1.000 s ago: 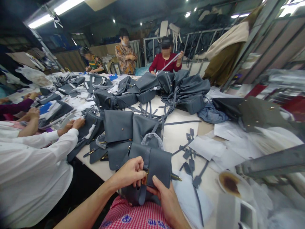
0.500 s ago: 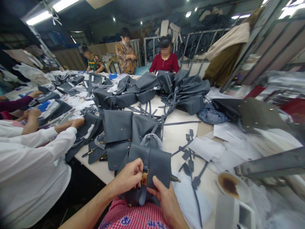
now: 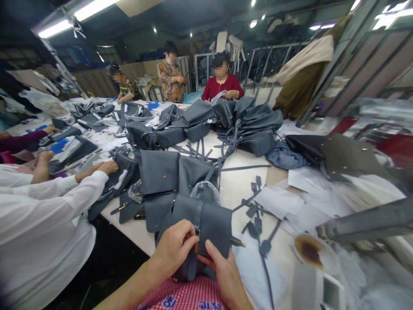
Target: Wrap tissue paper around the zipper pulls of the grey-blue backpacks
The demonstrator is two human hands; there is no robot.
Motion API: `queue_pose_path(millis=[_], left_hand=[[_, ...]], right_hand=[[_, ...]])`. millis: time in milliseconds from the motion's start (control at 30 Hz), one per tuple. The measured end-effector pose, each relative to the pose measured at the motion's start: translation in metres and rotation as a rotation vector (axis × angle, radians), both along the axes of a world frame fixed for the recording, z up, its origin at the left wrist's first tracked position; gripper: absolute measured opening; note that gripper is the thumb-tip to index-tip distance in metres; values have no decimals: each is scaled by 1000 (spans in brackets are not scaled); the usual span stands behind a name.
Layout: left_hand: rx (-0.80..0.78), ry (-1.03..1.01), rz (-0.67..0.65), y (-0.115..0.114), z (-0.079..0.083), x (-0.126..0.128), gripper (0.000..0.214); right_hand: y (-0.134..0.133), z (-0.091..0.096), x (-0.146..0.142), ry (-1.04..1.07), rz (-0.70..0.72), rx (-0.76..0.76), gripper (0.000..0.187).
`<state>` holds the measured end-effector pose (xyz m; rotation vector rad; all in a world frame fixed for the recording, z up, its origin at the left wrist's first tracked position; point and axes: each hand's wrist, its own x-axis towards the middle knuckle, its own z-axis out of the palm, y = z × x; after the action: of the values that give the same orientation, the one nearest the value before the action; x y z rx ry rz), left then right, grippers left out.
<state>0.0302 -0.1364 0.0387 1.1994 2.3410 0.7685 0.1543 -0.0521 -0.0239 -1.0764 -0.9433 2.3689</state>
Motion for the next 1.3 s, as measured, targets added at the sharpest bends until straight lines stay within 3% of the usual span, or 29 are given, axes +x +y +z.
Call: queue_pose_path(millis=[233, 367, 1000, 1167, 1300], left_hand=[[-329, 311, -126, 7, 4, 13, 20], [-374, 348, -121, 13, 4, 16, 21], [-209, 149, 23, 0, -13, 0, 17], [-29, 30, 49, -21, -14, -3, 17], [134, -13, -22, -27, -9, -2, 16]], right_hand=[[-1, -2, 1, -37, 3, 25, 64], [0, -6, 2, -39, 24, 40, 63], [-1, 1, -1, -28, 13, 3, 71], [-1, 5, -4, 69, 5, -57, 70], [-1, 8, -5, 90, 4, -88, 74]])
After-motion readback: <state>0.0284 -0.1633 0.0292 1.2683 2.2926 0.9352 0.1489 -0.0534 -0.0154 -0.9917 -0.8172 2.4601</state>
